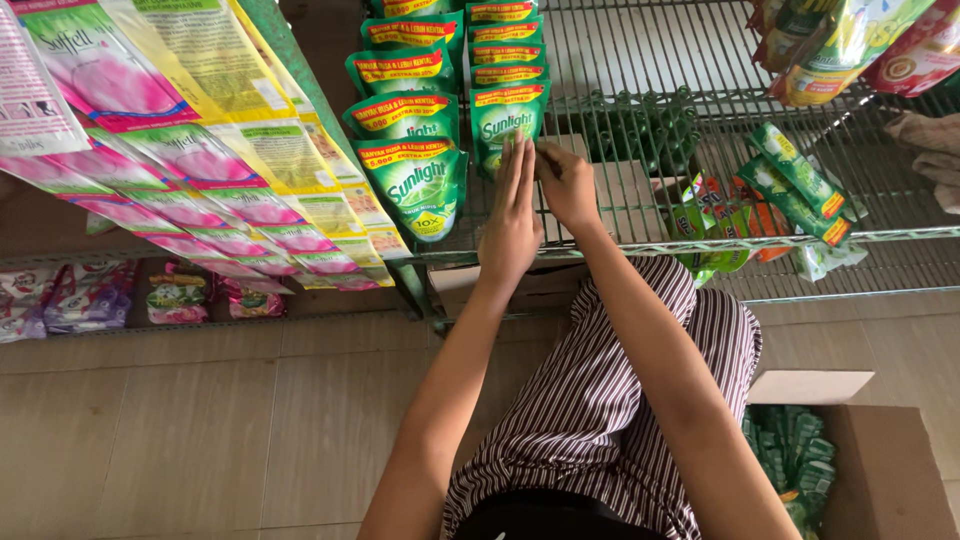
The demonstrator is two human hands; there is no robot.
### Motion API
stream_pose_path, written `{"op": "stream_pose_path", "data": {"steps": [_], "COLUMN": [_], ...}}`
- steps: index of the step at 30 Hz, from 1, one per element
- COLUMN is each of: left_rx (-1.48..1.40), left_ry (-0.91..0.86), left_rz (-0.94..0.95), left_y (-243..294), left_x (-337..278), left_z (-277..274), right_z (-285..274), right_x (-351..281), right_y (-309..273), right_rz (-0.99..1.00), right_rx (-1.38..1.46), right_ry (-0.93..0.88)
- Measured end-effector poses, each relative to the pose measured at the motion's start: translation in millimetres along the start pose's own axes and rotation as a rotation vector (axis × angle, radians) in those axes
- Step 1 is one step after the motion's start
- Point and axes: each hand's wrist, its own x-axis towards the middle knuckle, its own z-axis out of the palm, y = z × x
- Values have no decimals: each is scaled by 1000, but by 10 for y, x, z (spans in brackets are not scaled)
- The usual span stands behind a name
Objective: The person sits on the floor and takes green detergent packets from a cardboard box, then places them one by one onto a metal wire shelf. The person handles the packets by hand and arranges them in rows on the shelf.
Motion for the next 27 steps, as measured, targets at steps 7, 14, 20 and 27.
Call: {"op": "stream_pose_path", "data": {"steps": [7,14,20,27], "left_rx": [51,74,49,113], "left_ry": [9,41,30,63], "left_rz": [-12,2,-27,25], "left_y": [-5,26,37,58], "left_x": [-30,-35,-34,-27], "left_z": [36,28,32,26], "right_z": [-37,-54,-51,-55], "right_x": [-30,-43,-34,-50], "right_y": [-34,-56,-5,66], "right_rz": [-5,32,8,-89], "right_rx": [37,71,78,94], "right_ry": [-15,-43,-61,-57]}}
